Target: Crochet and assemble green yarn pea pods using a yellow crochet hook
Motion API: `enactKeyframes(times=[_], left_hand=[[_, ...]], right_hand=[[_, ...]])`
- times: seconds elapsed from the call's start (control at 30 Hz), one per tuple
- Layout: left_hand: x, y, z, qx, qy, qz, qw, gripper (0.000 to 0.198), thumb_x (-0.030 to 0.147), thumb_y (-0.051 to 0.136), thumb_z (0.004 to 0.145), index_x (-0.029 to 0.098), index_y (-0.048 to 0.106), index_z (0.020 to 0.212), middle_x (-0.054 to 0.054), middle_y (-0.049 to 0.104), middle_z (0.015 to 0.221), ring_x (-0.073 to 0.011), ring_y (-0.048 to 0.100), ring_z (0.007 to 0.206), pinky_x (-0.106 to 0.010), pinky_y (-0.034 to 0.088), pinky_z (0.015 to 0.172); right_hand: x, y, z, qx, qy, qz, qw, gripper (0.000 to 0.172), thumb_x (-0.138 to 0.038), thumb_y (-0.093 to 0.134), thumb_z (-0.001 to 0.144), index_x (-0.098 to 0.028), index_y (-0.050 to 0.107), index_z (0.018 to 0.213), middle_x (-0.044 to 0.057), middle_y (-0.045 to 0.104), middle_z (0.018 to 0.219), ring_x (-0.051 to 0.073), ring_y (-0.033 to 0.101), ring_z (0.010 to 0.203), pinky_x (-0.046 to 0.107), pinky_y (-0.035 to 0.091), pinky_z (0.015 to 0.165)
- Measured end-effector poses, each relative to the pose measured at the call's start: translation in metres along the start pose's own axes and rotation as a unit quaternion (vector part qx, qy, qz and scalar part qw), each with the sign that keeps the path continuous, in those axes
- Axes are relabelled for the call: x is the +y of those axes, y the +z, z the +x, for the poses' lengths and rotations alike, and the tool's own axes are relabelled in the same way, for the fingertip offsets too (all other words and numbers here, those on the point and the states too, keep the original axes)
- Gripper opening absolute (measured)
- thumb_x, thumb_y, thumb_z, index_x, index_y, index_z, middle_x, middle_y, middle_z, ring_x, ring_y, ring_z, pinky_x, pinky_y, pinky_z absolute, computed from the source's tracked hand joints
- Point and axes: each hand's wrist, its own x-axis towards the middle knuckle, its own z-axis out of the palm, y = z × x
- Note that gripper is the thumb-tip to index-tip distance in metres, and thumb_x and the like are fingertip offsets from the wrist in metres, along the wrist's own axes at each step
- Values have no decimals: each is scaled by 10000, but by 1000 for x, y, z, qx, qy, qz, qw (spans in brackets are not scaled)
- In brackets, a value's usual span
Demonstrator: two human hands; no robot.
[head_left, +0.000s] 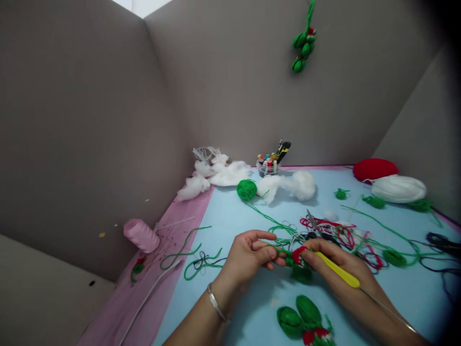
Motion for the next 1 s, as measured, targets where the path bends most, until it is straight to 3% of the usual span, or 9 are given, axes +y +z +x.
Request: enactKeyframes(times=[0.1, 0.23, 0.33, 0.4, 0.63, 0.8, 0.9, 1.0], left_hand=[[-1, 0, 0, -6, -4, 2, 1000, 564, 374, 854, 486, 98, 617, 917, -60, 706, 663, -147, 653, 599, -204, 397, 515], [-6, 2, 1, -15, -4, -3, 1000, 616, 387, 858, 469, 102, 600, 951, -56, 707, 672, -144, 639, 581, -219, 415, 518], [-9, 5, 1, -24, 3, 8, 1000, 623, 387, 851, 471, 102, 599, 965, -31, 684, 621, -140, 618, 553, -234, 426, 524], [-8, 7, 0, -19, 5, 24, 1000, 597, 361, 839, 485, 111, 592, 967, -18, 671, 592, -148, 622, 563, -239, 431, 532], [-5, 12, -2, 33, 43, 72, 996, 352, 223, 731, 565, 136, 604, 882, -28, 688, 625, -138, 612, 562, -217, 398, 502], [4, 4, -1, 66, 98, 72, 990, 314, 244, 721, 622, 129, 611, 893, -47, 705, 715, -116, 599, 582, -216, 411, 547], [6, -4, 2, 86, 117, 79, 986, 285, 269, 697, 672, 117, 620, 900, -44, 696, 698, -92, 570, 582, -215, 423, 595], [5, -6, 4, 85, 99, 87, 988, 278, 268, 701, 651, 116, 618, 868, -26, 675, 642, -81, 540, 530, -208, 401, 550]], right_hand=[[1, 0, 2, 12, -21, -28, 999, 309, -518, 552, 778, -228, 660, 762, 9, 655, 628, 190, 613, 545, 258, 493, 461], [9, 3, 2, 44, -162, -95, 981, 256, -420, 653, 770, -242, 673, 954, 48, 718, 961, 239, 679, 862, 323, 542, 757], [13, 6, 0, 14, -238, -112, 965, 156, -331, 639, 818, -249, 665, 949, 39, 715, 957, 213, 679, 872, 303, 535, 773], [12, 7, -1, 4, -242, -114, 964, 88, -293, 586, 862, -248, 661, 878, 19, 710, 853, 185, 681, 775, 275, 535, 696], [-1, 2, -1, -29, -187, -127, 974, 235, -340, 499, 895, -239, 624, 724, 5, 664, 672, 168, 636, 590, 261, 501, 549], [8, -15, 8, 11, -185, -156, 970, 188, -376, 537, 865, -246, 672, 839, 16, 723, 804, 195, 688, 715, 264, 533, 632], [20, -22, 14, -74, -256, -195, 944, 156, -310, 595, 829, -233, 653, 952, 52, 711, 948, 216, 674, 859, 308, 535, 748], [28, -20, 16, -182, -263, -231, 919, 174, -224, 612, 796, -229, 633, 969, 57, 691, 950, 212, 652, 860, 330, 532, 745]])
